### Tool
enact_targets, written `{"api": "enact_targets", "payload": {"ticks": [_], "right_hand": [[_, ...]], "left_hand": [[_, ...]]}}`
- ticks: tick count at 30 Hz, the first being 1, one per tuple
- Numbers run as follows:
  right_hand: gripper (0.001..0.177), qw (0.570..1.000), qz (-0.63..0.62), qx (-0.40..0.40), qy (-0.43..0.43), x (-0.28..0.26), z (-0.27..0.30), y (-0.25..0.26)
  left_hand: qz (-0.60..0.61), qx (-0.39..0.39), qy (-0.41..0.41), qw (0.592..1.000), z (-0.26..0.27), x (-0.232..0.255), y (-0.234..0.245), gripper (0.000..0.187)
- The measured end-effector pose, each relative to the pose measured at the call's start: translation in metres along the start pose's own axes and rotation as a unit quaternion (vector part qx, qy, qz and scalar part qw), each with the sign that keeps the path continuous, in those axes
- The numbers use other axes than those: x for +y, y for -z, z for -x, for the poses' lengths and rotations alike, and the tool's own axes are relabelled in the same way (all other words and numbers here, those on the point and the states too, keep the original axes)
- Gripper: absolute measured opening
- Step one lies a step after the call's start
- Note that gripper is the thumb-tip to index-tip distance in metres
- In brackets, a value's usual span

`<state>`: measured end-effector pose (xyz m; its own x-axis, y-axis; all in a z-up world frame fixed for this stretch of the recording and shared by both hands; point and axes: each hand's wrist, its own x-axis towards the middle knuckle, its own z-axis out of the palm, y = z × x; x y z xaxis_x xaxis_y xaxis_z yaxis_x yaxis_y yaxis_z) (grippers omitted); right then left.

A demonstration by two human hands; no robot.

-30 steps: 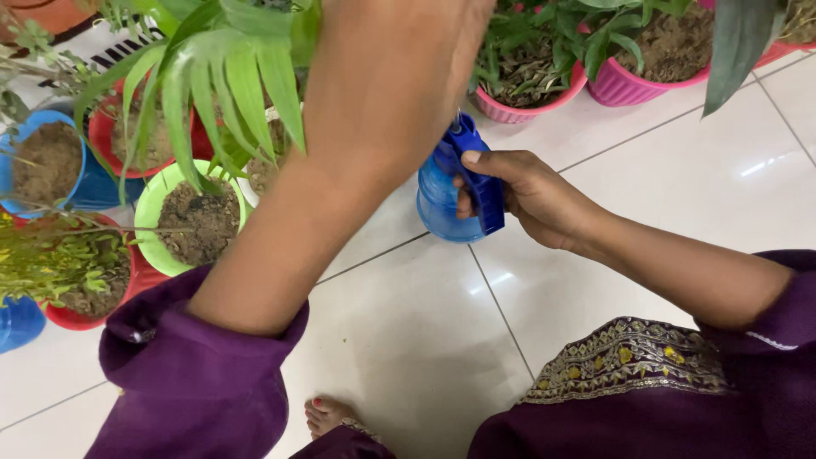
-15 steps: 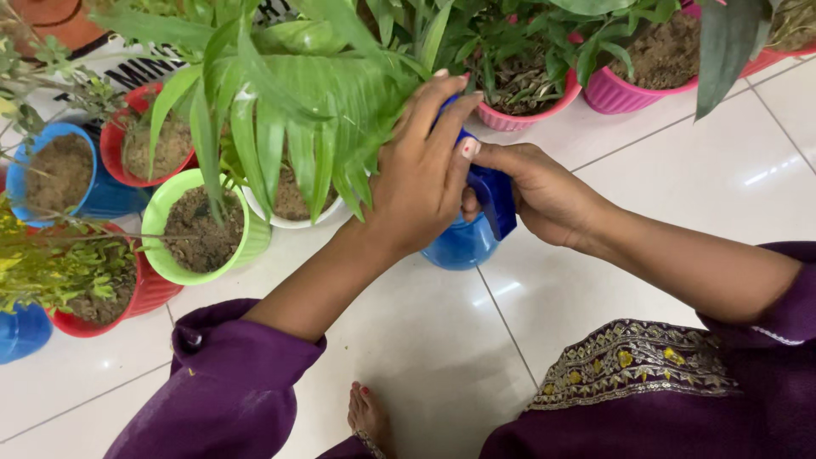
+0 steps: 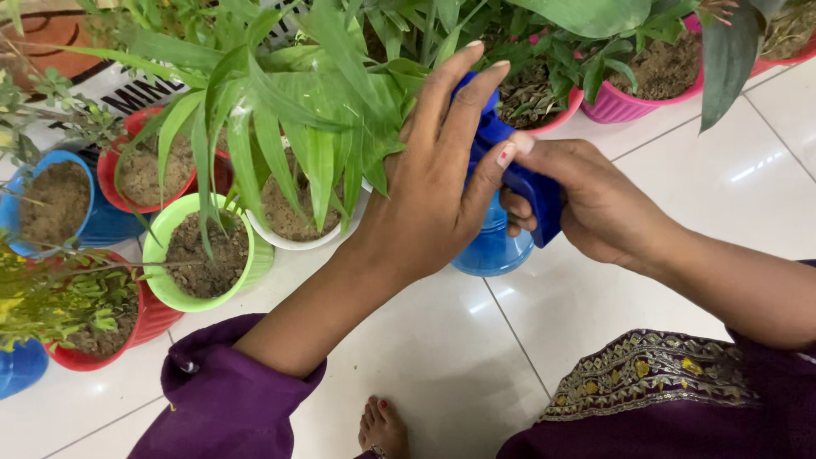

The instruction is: The person uses a blue spray bottle to mist water onto the leaves and soil of several potted plants arranged on a tiled floor. The person moves from plant to plant, spraying each one in turn.

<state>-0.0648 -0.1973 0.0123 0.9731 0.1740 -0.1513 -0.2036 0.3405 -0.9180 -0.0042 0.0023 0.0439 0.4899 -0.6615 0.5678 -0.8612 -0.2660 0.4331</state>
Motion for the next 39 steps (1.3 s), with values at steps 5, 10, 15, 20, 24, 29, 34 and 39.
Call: {"api": "enact_targets", "payload": {"ticks": [5,10,15,20,24,29,34,39], "right_hand": [[0.035,0.998,-0.060,0.028,0.020,-0.010,0.004,-0.002],[0.032,0.997,-0.040,0.056,0.037,-0.007,0.017,-0.011],[0.036,0.986,-0.095,0.118,0.072,-0.014,0.014,-0.005],[0.043,0.990,-0.094,0.103,0.020,-0.030,-0.004,0.009],[0.042,0.990,-0.087,0.102,-0.037,-0.057,-0.039,0.017],[0.054,0.985,-0.074,0.130,-0.087,-0.123,-0.059,0.012],[0.061,0.967,-0.035,0.155,-0.198,-0.191,-0.047,-0.007],[0.054,0.974,-0.019,0.131,-0.184,-0.240,-0.004,-0.043]], "left_hand": [[0.068,0.000,0.019,0.998,-0.007,0.008,0.011,0.051],[0.085,0.044,0.038,0.995,-0.012,0.026,0.005,0.052],[0.078,0.083,0.028,0.993,-0.038,0.042,0.005,0.048],[0.091,0.071,0.049,0.992,-0.077,0.014,0.007,0.027],[0.100,0.045,0.068,0.992,-0.124,-0.025,-0.003,0.022],[-0.019,0.018,-0.005,1.000,-0.183,-0.032,0.031,0.030],[-0.017,0.000,0.023,1.000,-0.241,-0.002,0.098,0.026],[0.046,0.010,0.086,0.995,-0.267,0.061,0.169,0.029]]}}
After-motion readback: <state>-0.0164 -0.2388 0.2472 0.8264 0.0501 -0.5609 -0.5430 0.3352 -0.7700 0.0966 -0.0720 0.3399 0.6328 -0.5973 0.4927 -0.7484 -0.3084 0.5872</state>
